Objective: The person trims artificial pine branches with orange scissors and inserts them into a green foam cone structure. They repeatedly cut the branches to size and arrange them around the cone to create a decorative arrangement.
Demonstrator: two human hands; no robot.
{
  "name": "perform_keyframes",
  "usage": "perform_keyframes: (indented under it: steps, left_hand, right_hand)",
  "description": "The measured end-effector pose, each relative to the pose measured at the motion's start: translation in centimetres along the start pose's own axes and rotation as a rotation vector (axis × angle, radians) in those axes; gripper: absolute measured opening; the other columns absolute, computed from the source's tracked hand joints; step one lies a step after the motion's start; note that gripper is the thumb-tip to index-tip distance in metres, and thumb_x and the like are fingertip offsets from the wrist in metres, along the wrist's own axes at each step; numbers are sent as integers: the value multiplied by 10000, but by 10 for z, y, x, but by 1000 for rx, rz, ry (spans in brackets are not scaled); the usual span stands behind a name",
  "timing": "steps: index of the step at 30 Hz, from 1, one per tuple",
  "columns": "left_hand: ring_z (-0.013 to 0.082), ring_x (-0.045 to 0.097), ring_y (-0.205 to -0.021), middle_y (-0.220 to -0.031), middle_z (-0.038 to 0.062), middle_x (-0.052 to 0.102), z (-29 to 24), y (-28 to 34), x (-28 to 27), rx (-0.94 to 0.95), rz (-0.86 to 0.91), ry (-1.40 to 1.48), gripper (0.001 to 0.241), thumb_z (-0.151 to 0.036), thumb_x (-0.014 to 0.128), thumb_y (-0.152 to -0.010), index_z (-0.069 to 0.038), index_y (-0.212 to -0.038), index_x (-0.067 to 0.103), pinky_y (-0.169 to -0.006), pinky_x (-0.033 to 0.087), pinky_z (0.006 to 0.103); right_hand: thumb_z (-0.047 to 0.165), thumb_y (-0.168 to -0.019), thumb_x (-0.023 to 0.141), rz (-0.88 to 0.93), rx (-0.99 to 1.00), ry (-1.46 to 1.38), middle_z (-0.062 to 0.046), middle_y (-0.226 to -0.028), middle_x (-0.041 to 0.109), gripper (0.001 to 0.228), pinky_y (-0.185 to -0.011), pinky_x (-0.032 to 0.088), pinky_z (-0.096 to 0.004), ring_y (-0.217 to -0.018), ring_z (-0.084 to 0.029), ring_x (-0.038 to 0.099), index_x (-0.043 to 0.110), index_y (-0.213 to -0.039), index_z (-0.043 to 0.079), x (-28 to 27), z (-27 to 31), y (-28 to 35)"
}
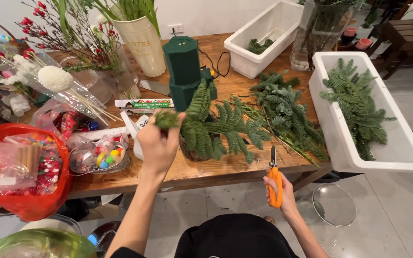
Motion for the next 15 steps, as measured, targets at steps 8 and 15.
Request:
perform_keyframes:
  steps: [8, 15]
  left_hand:
    - [175, 528, -584, -776, 95, 629, 19, 54, 16, 79, -109, 76, 198, -195, 658, -975, -9, -912, 630, -516, 404, 291]
    - [224, 536, -590, -732, 108, 606, 13, 53, 26, 193, -131, 58, 179, -124, 713, -937, 17, -929, 603, -529, 409, 314]
  right_hand:
    - [170, -840, 715, 36, 42, 7, -90, -794, 554, 361, -373, 402, -283, -460, -166, 481, 625, -1174, 66, 7, -4, -2]
    - [200, -870, 698, 173, 78, 83, -85, -802, 586, 349, -347, 421, -266, -429, -148, 489, 639, -1188, 67, 16, 0, 5]
Point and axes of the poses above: each hand's wrist, its own y-axis away from the middle knuckle, its own x-axis out of the palm, z = x × y, the point moved 1 cm from there along -y, towards the middle knuckle
